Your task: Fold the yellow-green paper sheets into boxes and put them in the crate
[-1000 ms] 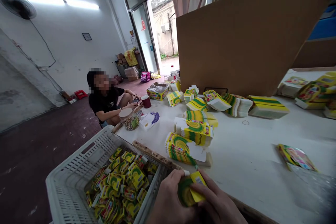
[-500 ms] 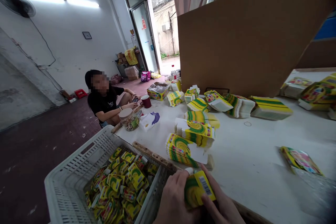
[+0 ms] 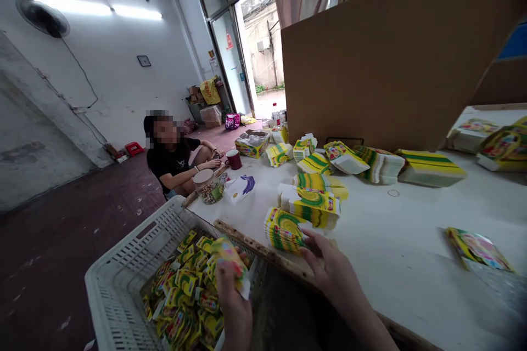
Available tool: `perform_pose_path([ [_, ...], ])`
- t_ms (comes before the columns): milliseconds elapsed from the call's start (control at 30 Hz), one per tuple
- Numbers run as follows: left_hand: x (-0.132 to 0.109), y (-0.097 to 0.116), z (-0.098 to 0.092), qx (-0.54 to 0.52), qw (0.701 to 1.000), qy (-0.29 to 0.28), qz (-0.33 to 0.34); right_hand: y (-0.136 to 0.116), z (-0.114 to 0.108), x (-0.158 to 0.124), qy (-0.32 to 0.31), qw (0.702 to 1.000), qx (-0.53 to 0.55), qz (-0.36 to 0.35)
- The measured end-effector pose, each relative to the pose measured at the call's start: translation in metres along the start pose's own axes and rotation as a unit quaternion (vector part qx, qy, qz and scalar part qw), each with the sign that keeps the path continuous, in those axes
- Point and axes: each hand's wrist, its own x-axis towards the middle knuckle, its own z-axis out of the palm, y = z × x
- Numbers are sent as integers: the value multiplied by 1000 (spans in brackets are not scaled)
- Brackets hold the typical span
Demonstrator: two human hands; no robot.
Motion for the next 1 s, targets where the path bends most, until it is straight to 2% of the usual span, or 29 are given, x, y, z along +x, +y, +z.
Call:
perform_pose_path([
  [33,7,0,-3,-38,998,37,-28,-1,2,10,4,999,-47,-1],
  [67,11,-1,-6,-61,995,50,-60,-1,5,18,4,995,-98,0],
  [200,8,-10,-4,-100,976,41,-188,2,23,37,-3,965,-259,32],
  [333,-5,-20,9,-58,976,10,-210,6,33,37,-4,959,-283,32],
  [467,-9,-21,17,-45,970,-37,-238,7,33,37,-5,968,-251,28],
  [567,-11,-24,16,-22,966,-64,-249,8,33,39,16,975,-217,31],
  [733,-17,-36,9,-11,968,-130,-215,9,22,28,40,992,-115,16],
  [800,-21,-37,10,-34,967,-173,-185,4,14,13,13,998,-55,6],
  [867,-26,-35,15,-80,959,-209,-173,-2,7,-5,-45,999,3,-13],
  [933,-31,-31,23,-122,944,-239,-192,-8,3,-23,-97,993,64,-22],
  [1000,-36,-27,32,-141,933,-255,-209,-10,4,-39,-97,988,122,-21],
])
